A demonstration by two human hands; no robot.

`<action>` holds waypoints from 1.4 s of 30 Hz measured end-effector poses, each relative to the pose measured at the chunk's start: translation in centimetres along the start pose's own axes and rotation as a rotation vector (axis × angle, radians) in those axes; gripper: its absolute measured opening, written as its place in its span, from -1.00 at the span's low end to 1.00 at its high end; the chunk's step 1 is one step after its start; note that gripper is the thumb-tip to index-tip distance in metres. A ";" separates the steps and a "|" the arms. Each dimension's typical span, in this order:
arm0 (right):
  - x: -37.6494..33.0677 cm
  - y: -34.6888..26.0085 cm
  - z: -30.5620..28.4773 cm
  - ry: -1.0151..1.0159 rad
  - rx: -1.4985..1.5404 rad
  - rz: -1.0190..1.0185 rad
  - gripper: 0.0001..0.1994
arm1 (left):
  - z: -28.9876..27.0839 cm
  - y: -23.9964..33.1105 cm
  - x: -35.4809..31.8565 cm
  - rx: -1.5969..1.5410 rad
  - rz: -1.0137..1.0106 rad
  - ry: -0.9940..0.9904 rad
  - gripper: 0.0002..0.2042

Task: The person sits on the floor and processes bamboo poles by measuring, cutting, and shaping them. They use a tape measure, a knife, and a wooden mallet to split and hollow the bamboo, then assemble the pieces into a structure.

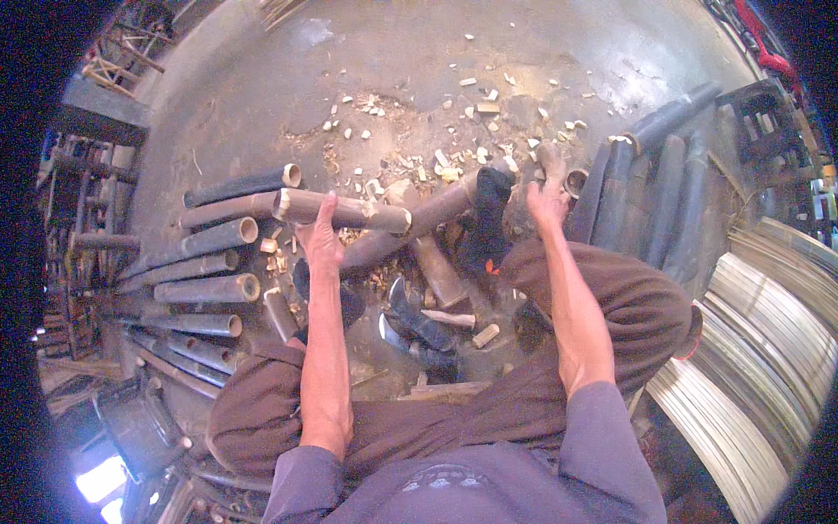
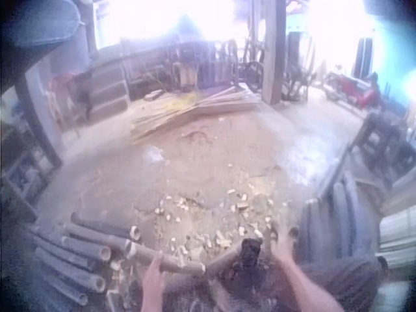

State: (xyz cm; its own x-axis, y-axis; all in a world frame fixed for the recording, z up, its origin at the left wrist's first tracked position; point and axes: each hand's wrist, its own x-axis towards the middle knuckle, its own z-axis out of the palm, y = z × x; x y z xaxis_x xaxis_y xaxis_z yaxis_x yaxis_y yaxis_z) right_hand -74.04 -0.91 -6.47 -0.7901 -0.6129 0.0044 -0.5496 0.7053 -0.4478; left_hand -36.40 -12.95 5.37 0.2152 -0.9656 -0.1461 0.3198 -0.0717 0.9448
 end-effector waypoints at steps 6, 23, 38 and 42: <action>0.0 0.0 1.4 -0.285 0.067 0.691 -0.04 | 0.3 -0.1 -2.0 0.270 0.164 0.077 -0.38; -5.6 -23.8 -23.3 0.267 0.881 -0.721 -0.40 | 3.8 -1.5 -5.3 0.460 0.444 -0.045 -0.34; -13.5 -24.5 -17.4 -0.195 0.442 -1.063 -0.19 | 1.5 -5.8 -4.9 0.221 0.383 -0.231 -0.27; -14.3 -24.6 -18.1 -0.513 -0.018 -0.988 -0.16 | 1.3 -6.7 -4.2 -0.331 0.063 -0.212 -0.32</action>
State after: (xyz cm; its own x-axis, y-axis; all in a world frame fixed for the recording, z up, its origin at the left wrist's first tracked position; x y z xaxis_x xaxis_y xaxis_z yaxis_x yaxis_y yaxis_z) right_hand -54.09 -3.04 20.70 0.2000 -0.9796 -0.0199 -0.8822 -0.1711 -0.4386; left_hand -40.64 -8.72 0.08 0.0596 -0.9982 0.0061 0.5997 0.0407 0.7992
